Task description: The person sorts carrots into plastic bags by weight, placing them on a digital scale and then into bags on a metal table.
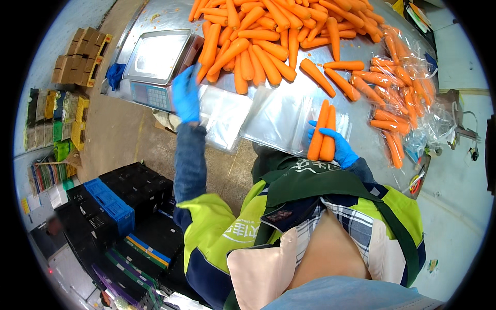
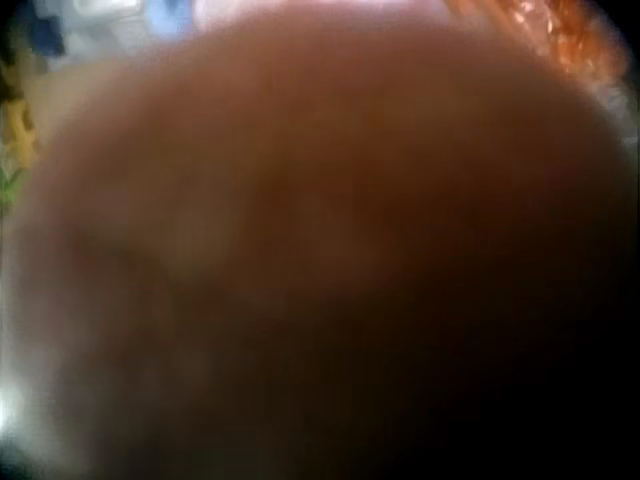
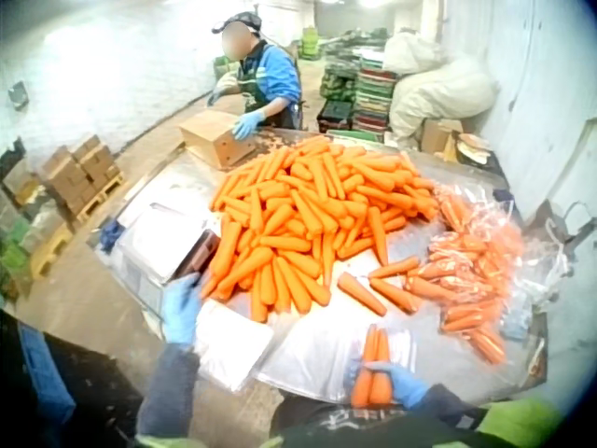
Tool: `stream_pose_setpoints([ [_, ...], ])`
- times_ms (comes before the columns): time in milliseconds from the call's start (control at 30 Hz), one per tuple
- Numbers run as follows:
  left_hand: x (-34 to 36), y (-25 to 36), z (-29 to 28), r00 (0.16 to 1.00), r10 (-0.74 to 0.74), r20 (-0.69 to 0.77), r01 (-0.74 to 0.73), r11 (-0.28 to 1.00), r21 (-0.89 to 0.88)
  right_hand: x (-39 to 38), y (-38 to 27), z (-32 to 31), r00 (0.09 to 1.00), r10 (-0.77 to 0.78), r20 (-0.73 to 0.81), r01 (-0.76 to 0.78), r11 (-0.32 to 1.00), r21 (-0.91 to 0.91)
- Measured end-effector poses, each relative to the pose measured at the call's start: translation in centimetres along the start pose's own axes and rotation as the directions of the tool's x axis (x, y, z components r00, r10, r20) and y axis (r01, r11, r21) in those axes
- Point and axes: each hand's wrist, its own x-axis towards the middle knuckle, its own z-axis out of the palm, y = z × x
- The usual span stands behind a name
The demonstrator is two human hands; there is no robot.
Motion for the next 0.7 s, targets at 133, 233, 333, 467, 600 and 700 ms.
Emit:
stream_pose_setpoints([
  [133, 4.7, -3.0, 10.6, 0.970, 0.155, 0.189, -0.229, 0.844, 0.485, 1.7, -0.7, 2.0, 1.000, -0.002, 0.012, 0.003, 0.998, -0.065],
  [233, 6.7, -6.0, 14.7, 0.927, -0.012, 0.376, -0.274, 0.663, 0.696, 1.9, -1.6, 3.0, 0.999, -0.041, 0.008, 0.042, 0.996, -0.075],
  [333, 7.2, -7.2, 14.6, 0.885, -0.067, 0.460, -0.262, 0.744, 0.614, 2.3, -2.4, 2.3, 0.995, -0.103, 0.011, 0.104, 0.992, -0.065],
  [467, 3.0, -6.0, 15.3, 0.971, -0.030, 0.239, -0.021, 0.978, 0.209, 3.5, -3.1, 0.1, 0.982, -0.189, 0.002, 0.189, 0.982, -0.021],
  [600, -0.7, 6.7, 15.1, 0.686, -0.360, 0.632, 0.700, 0.564, -0.439, 3.8, -3.8, 0.8, 0.947, -0.320, -0.018, 0.321, 0.947, 0.034],
  [700, -5.8, 13.7, 16.9, 0.557, -0.320, 0.767, 0.813, 0.397, -0.425, 3.8, -3.9, 0.4, 0.956, -0.291, 0.035, 0.291, 0.957, 0.019],
])
